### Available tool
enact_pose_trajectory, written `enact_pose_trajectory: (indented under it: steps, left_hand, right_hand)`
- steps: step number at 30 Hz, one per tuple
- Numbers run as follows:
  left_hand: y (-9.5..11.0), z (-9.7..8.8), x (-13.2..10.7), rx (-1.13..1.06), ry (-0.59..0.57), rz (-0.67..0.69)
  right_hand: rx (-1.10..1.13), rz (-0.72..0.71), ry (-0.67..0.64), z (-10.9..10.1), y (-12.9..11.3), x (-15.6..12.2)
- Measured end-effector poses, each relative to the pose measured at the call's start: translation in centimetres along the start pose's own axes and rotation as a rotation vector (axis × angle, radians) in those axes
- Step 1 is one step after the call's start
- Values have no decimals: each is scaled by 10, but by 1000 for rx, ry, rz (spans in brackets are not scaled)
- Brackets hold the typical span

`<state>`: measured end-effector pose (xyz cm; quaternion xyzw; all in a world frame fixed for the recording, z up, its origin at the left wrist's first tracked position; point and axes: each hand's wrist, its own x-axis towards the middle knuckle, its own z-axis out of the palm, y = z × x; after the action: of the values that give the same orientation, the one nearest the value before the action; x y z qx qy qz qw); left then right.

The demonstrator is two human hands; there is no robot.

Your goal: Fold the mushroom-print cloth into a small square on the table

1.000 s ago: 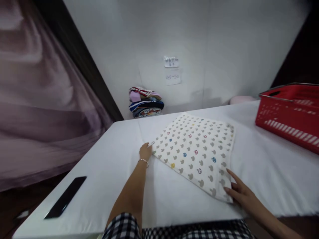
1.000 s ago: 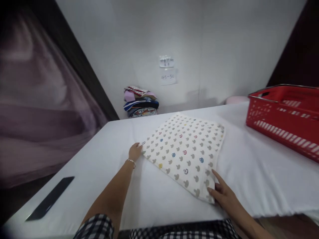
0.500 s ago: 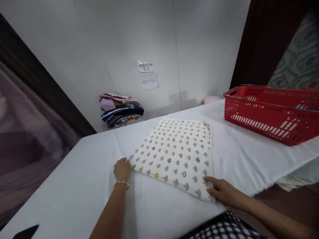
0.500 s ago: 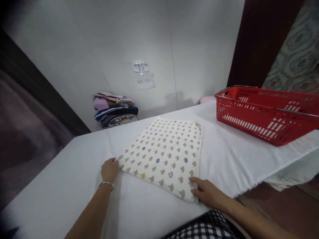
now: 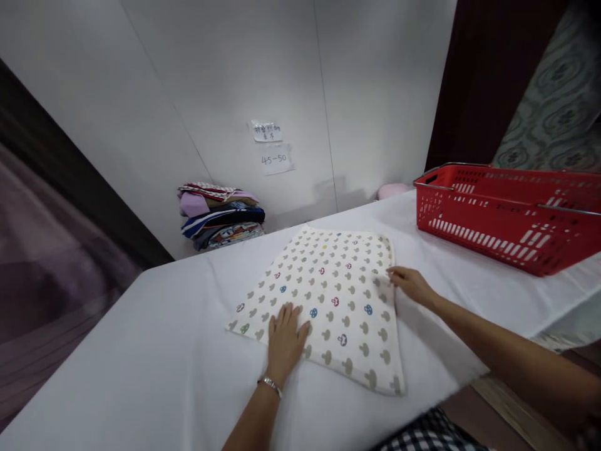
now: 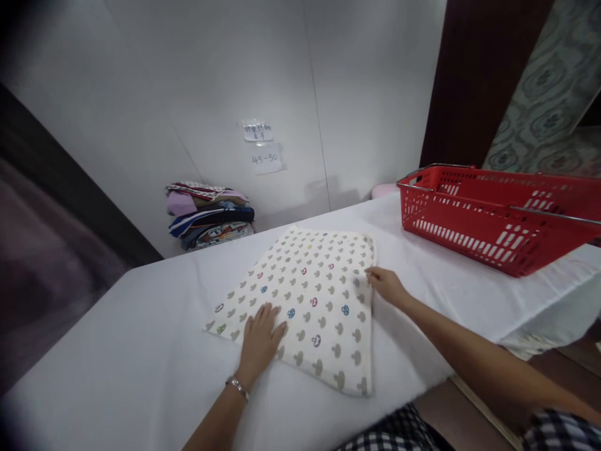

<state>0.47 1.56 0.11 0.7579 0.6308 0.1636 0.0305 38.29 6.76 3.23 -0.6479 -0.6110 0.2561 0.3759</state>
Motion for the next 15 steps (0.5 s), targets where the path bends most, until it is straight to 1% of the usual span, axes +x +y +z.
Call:
enact_pose_trajectory:
  steps: [2, 5, 7, 11, 15]
  left_hand:
    - [-2, -1, 0, 10, 3, -1]
    - [-4, -1, 0, 18, 0, -5]
    - [-6, 0, 0, 20, -7, -4]
    - [-12, 6, 0, 42, -5, 7]
    - [-20, 11, 1, 86, 57, 55]
  right_hand:
    - [-52, 140, 93, -12, 13, 40]
    - [-121, 226, 161, -26, 29, 92]
    - [-168, 256, 190, -31, 37, 119]
    - [-250, 281, 180, -26, 42, 156]
    - [-299, 279, 124, -18, 44, 178]
